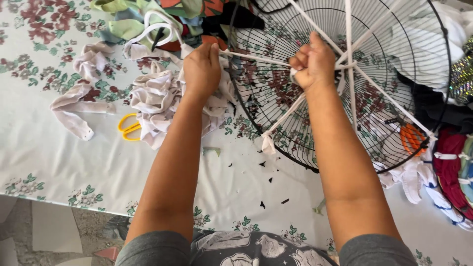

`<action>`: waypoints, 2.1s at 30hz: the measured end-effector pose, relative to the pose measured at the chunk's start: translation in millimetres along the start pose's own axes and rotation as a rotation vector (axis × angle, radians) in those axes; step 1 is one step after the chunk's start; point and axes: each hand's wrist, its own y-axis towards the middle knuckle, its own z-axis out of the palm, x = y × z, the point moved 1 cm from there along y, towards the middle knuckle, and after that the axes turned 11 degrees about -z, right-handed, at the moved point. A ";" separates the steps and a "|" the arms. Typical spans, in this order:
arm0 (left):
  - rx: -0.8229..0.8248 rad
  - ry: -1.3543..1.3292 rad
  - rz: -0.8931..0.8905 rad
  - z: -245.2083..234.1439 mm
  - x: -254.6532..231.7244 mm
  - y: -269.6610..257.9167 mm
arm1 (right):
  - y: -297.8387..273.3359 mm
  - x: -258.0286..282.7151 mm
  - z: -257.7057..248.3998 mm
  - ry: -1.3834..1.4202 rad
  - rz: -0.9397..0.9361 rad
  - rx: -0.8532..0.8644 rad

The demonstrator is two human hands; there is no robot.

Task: Weaving strips of white fabric through the spokes of a metal fan grill to create a decorative mat.

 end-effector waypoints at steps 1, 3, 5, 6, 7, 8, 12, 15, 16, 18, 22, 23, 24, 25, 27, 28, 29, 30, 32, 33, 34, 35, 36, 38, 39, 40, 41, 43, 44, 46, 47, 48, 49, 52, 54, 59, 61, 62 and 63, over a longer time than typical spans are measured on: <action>-0.010 0.006 -0.004 -2.2 0.6 -0.1 | 3.3 1.5 -2.5 0.000 0.007 0.010; -0.023 0.061 -0.011 -5.3 1.2 2.6 | 11.7 5.8 -7.8 0.028 -0.043 -0.053; -0.046 0.080 -0.057 -8.7 16.1 5.0 | 15.8 6.1 -14.0 0.037 -0.068 -0.043; -0.062 0.094 -0.106 -9.5 23.6 4.4 | 16.8 6.8 -19.3 0.042 -0.095 -0.041; -0.062 0.098 -0.108 -5.2 24.3 4.0 | 12.8 9.0 -14.3 0.043 -0.090 -0.041; -0.072 0.083 -0.125 -1.2 25.2 3.5 | 8.8 11.4 -9.1 0.027 -0.098 -0.023; -0.058 0.025 -0.125 -1.4 2.6 -1.0 | -19.3 37.6 21.7 -0.039 -0.095 0.073; -0.148 0.043 0.128 -14.2 -65.5 -13.0 | -17.5 46.0 14.2 -0.298 -0.149 0.176; -0.139 0.038 0.128 -8.7 -69.9 -16.3 | -29.0 57.6 21.9 -0.301 -0.152 0.167; 0.174 0.341 0.174 6.7 -79.6 -23.6 | -52.2 80.9 37.1 -0.739 -0.104 0.228; 0.290 0.530 0.085 20.5 -51.8 -9.2 | -39.5 115.9 -1.9 -0.899 -0.109 0.456; 0.291 0.502 0.125 23.2 -40.1 -4.6 | -42.8 126.9 -6.5 -1.029 -0.120 0.453; 0.292 0.473 0.164 26.5 -28.4 0.0 | -46.1 137.8 -11.3 -1.160 -0.130 0.447; 0.300 0.465 0.169 20.4 -31.4 7.7 | -42.6 144.1 -23.9 -1.164 -0.130 0.435; 0.351 0.612 0.190 9.0 -36.5 23.7 | -36.1 156.2 -48.7 -1.162 -0.133 0.457; 0.358 0.605 0.196 7.7 -30.0 27.5 | -35.2 162.0 -62.7 -1.165 -0.133 0.446; 0.338 0.637 0.214 5.2 -23.5 33.2 | -33.8 166.5 -75.0 -1.064 -0.083 0.467; 0.318 0.669 0.231 2.7 -17.1 39.1 | -32.6 171.2 -87.1 -0.963 -0.035 0.487; 0.293 0.692 0.251 5.6 -11.8 52.0 | -45.1 182.3 -102.8 -0.983 -0.029 0.487; 0.270 0.722 0.254 5.5 -7.7 55.6 | -52.9 185.6 -111.4 -1.003 -0.008 0.498; 0.276 0.719 0.259 6.8 -3.5 59.2 | -58.2 192.7 -124.4 -1.003 -0.008 0.490; 0.271 0.752 0.258 8.5 1.3 61.2 | -64.1 200.4 -138.1 -1.010 -0.015 0.449; 0.265 0.785 0.257 10.2 6.0 63.1 | -70.2 208.2 -151.7 -1.018 -0.023 0.407; 0.279 0.780 0.240 11.0 0.8 68.4 | -75.0 218.2 -176.9 -1.045 -0.121 0.352; 0.302 0.778 0.219 12.6 -1.8 68.5 | -81.3 223.5 -192.3 -1.069 -0.210 0.293; 0.308 0.774 0.225 14.6 -7.2 67.7 | -86.6 227.5 -195.8 -1.070 -0.210 0.283; 0.326 0.805 0.200 14.6 -10.9 64.6 | -93.2 231.9 -198.5 -1.264 -0.479 0.258; 0.339 0.834 0.178 19.1 -13.0 61.3 | -96.0 232.3 -213.5 -1.448 -0.760 0.229; 0.313 0.902 0.202 23.6 -11.6 61.2 | -91.8 229.8 -226.2 -1.385 -0.845 0.170; 0.289 0.969 0.226 31.3 -25.5 51.7 | -90.1 216.6 -242.2 -1.321 -0.925 0.110; 0.271 1.030 0.256 36.2 -42.5 46.1 | -90.0 206.8 -245.4 -1.243 -0.890 0.080; 0.251 1.091 0.287 41.3 -59.3 40.6 | -89.5 196.9 -248.6 -1.166 -0.854 0.050; 0.250 1.089 0.291 58.1 -81.6 27.5 | -88.8 194.6 -249.7 -1.166 -0.858 0.046; 0.367 1.100 0.361 113.6 -145.2 -24.3 | -99.0 188.4 -245.3 -1.070 -0.882 0.008; 0.595 0.995 0.743 161.4 -192.3 -67.1 | -109.5 191.3 -226.6 -1.082 -0.817 0.016; 0.637 0.555 0.802 221.3 -244.4 -144.9 | -128.3 184.0 -232.5 -1.013 -0.688 0.049; 0.667 0.510 0.777 230.8 -254.7 -154.6 | -130.9 183.7 -235.4 -0.944 -0.623 0.046; 0.677 0.501 0.757 233.1 -259.3 -156.0 | -130.7 183.2 -239.0 -0.694 -0.579 0.113; 0.686 0.495 0.737 235.1 -263.5 -156.9 | -130.0 182.0 -241.9 -0.443 -0.528 0.178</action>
